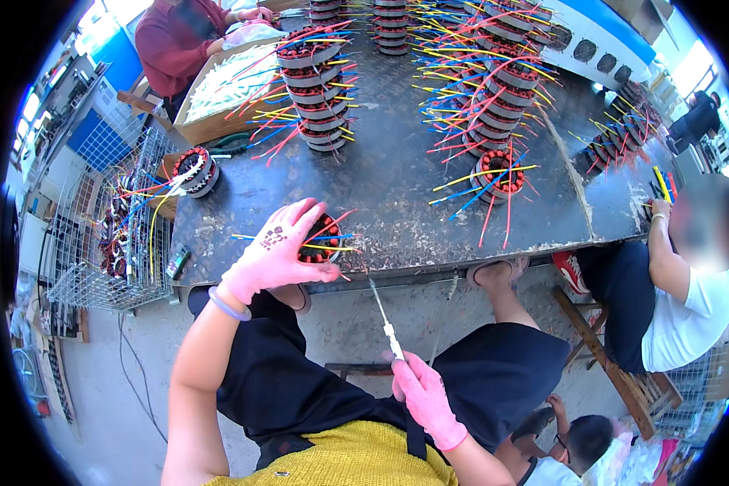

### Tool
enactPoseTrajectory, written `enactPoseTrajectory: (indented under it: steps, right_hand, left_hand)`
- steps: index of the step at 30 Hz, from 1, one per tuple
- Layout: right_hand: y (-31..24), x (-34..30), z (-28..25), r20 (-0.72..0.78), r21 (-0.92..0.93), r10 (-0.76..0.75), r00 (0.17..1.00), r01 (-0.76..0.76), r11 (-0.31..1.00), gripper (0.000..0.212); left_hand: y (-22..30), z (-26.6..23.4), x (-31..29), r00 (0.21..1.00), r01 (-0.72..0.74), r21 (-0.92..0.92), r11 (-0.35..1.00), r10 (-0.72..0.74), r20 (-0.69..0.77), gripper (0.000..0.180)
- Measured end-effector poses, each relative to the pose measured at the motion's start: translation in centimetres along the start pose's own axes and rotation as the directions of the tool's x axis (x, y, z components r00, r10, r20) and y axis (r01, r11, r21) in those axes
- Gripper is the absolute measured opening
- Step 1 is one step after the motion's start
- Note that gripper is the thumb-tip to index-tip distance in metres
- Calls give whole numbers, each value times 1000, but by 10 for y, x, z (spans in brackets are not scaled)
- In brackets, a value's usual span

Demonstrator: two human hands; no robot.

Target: The person uses a handheld heating tool to melt and secure wire connections on a motor stator by hand and then places the finished component onto a stack on the table.

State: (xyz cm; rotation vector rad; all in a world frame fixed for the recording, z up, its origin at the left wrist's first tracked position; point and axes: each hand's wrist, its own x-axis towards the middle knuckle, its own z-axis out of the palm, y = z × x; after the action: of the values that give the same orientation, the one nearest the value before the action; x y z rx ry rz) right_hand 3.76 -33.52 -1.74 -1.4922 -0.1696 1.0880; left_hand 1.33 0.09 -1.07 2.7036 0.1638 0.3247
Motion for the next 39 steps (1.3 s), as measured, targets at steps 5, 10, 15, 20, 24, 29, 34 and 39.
enactPoseTrajectory:
  steps: [5, 10, 15, 20, 24, 29, 34, 39]
  right_hand:
    - [-3, 0, 2, -10, 48, 11, 1000, -10, 999, 34]
    - [7, -1, 0, 17, 51, 18, 1000, -19, 999, 33]
    - [8, -3, 1, 38, 67, 40, 998, -42, 997, 32]
    - [9, 0, 7, 62, 45, 54, 997, -57, 997, 33]
    - [14, 4, 8, 54, -46, 19, 998, -17, 999, 34]
    - [11, 2, 9, 53, -28, 12, 999, -10, 1000, 33]
    - [15, 7, 9, 36, -132, 37, 999, -32, 991, 30]
    - [15, 9, 12, 83, -173, -42, 996, 56, 983, 33]
  left_hand:
    - [19, 6, 4, 994, 111, 77, 991, -112, 9, 111]
    - [20, 14, 5, 992, 124, 122, 985, -126, 12, 113]
    - [6, -2, 2, 996, 67, 9, 998, -67, 59, 110]
    - [-3, -13, -2, 997, 17, -9, 1000, -16, 78, 104]
    - [-4, -15, -2, 997, 10, 12, 1000, -10, 78, 103]
    - [0, -15, 3, 996, -18, -9, 1000, 19, 86, 100]
    - [7, -16, 6, 997, -3, -16, 1000, 4, 71, 95]
    - [4, -9, -2, 990, 121, -105, 987, -112, 80, 102]
